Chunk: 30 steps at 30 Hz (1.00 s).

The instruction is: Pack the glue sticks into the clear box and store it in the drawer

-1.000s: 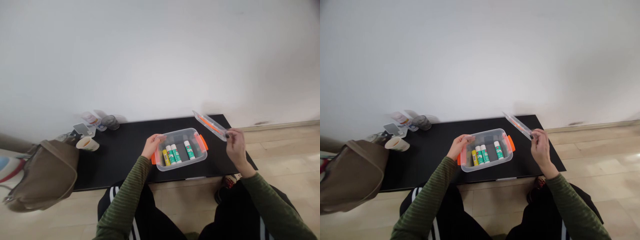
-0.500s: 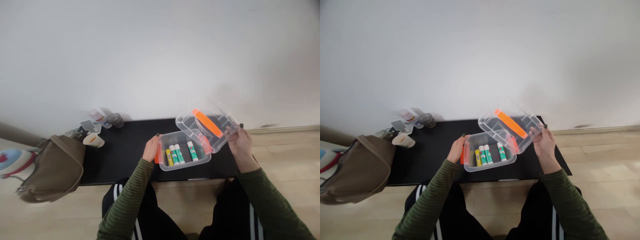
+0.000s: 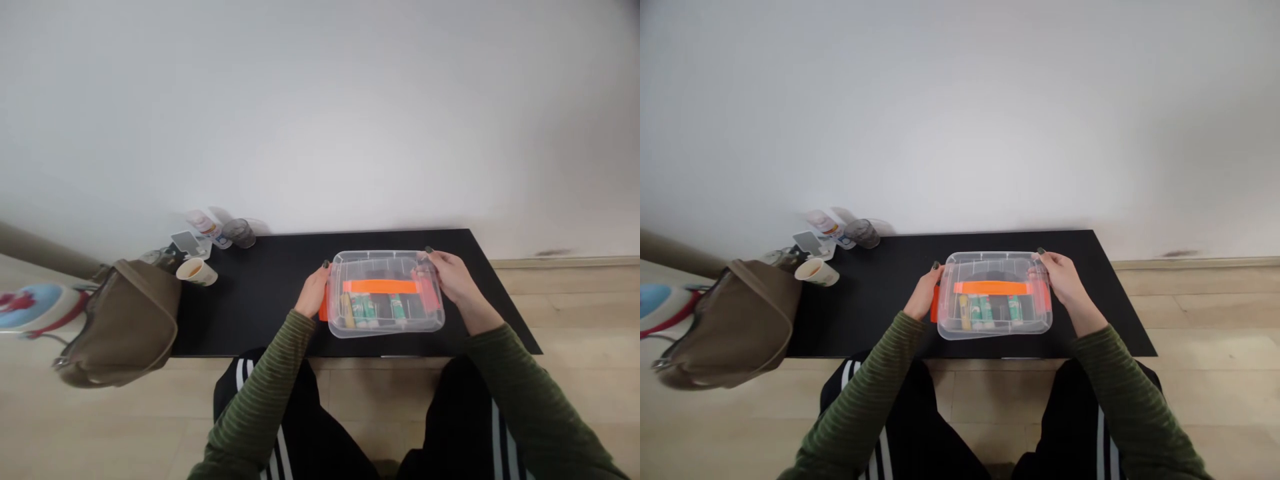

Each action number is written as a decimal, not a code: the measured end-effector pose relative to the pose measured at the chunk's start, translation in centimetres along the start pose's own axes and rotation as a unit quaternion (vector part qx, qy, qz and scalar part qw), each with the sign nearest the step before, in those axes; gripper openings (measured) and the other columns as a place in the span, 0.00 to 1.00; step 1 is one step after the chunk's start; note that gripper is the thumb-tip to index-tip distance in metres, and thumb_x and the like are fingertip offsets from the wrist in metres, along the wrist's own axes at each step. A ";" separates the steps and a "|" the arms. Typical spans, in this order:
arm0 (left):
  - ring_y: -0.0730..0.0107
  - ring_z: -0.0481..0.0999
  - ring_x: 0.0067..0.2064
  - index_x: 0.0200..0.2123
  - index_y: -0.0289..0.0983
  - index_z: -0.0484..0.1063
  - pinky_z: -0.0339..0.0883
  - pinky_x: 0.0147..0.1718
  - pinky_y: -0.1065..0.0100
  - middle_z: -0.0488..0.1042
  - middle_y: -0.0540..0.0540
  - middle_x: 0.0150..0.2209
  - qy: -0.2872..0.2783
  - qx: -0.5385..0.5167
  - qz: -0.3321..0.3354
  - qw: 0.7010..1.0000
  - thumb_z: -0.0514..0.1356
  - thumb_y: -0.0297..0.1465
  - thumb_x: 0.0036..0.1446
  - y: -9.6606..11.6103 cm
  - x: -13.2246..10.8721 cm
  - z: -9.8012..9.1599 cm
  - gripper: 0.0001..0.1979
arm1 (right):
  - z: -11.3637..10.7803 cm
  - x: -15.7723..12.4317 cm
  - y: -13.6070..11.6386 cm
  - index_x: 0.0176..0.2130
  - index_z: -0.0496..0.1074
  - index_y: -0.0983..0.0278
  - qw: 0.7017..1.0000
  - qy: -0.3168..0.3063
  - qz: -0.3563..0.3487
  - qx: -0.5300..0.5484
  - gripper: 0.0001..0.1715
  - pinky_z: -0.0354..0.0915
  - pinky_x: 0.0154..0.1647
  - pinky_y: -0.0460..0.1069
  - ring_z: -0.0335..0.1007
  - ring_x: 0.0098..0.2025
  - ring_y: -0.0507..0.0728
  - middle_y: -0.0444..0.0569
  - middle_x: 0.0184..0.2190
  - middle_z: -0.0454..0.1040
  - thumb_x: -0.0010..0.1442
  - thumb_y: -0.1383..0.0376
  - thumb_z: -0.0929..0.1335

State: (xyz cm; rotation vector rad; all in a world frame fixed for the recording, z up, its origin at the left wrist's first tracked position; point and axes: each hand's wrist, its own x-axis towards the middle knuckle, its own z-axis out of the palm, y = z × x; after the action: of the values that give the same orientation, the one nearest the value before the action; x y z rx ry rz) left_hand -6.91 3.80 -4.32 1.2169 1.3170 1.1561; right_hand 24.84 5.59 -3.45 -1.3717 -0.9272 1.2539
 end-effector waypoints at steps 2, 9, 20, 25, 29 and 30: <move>0.59 0.77 0.45 0.44 0.35 0.78 0.68 0.45 0.63 0.80 0.41 0.43 -0.040 0.024 -0.003 0.999 0.57 0.50 0.58 -0.1 0.0 -0.1 0.25 | 0.3 0.4 0.2 0.35 0.77 0.65 0.994 0.028 -0.043 -0.099 0.25 0.70 0.28 0.50 0.74 0.28 0.58 0.49 0.25 0.77 0.55 0.46 0.70; 0.60 0.75 0.45 0.47 0.35 0.76 0.68 0.46 0.62 0.78 0.41 0.44 -0.051 0.018 -0.003 0.999 0.59 0.48 0.58 -1.2 0.3 0.1 0.24 | 0.8 1.0 1.0 0.36 0.78 0.65 0.951 0.036 -0.110 -0.286 0.25 0.63 0.33 0.49 0.72 0.34 0.57 0.51 0.34 0.79 0.61 0.48 0.63; 0.57 0.72 0.55 0.52 0.38 0.72 0.61 0.58 0.59 0.75 0.42 0.52 -0.043 0.086 0.022 0.995 0.61 0.39 0.59 -1.6 -0.1 -0.2 0.20 | 0.7 1.1 2.0 0.38 0.78 0.65 0.945 0.031 -0.101 -0.309 0.28 0.62 0.35 0.50 0.72 0.36 0.59 0.51 0.35 0.79 0.61 0.46 0.62; 0.57 0.69 0.60 0.59 0.38 0.67 0.56 0.62 0.57 0.71 0.41 0.59 -0.051 0.139 0.035 0.988 0.58 0.39 0.61 -2.2 0.0 -0.5 0.24 | 0.8 1.1 2.2 0.36 0.77 0.64 0.946 0.030 -0.101 -0.307 0.29 0.61 0.33 0.50 0.71 0.34 0.58 0.50 0.32 0.78 0.61 0.44 0.62; 0.54 0.63 0.65 0.65 0.38 0.58 0.51 0.65 0.55 0.63 0.39 0.65 -0.054 0.201 0.024 0.978 0.57 0.39 0.62 -1.7 -0.5 -0.6 0.30 | 0.8 1.0 2.4 0.34 0.77 0.64 0.944 0.036 -0.113 -0.307 0.29 0.60 0.33 0.50 0.70 0.34 0.58 0.49 0.31 0.77 0.61 0.44 0.61; 0.53 0.61 0.66 0.66 0.38 0.56 0.50 0.65 0.54 0.61 0.39 0.66 -0.055 0.213 0.023 0.975 0.56 0.39 0.62 -1.5 -0.6 -0.6 0.31 | 0.9 1.0 2.4 0.34 0.77 0.64 0.945 0.037 -0.114 -0.306 0.29 0.61 0.34 0.50 0.70 0.34 0.58 0.49 0.32 0.77 0.61 0.44 0.61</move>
State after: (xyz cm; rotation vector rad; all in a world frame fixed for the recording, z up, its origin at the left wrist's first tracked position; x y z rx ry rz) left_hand -7.63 3.12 -5.71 1.6017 1.5045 0.8455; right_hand 23.94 6.28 -5.95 -1.7062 -1.4526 0.7535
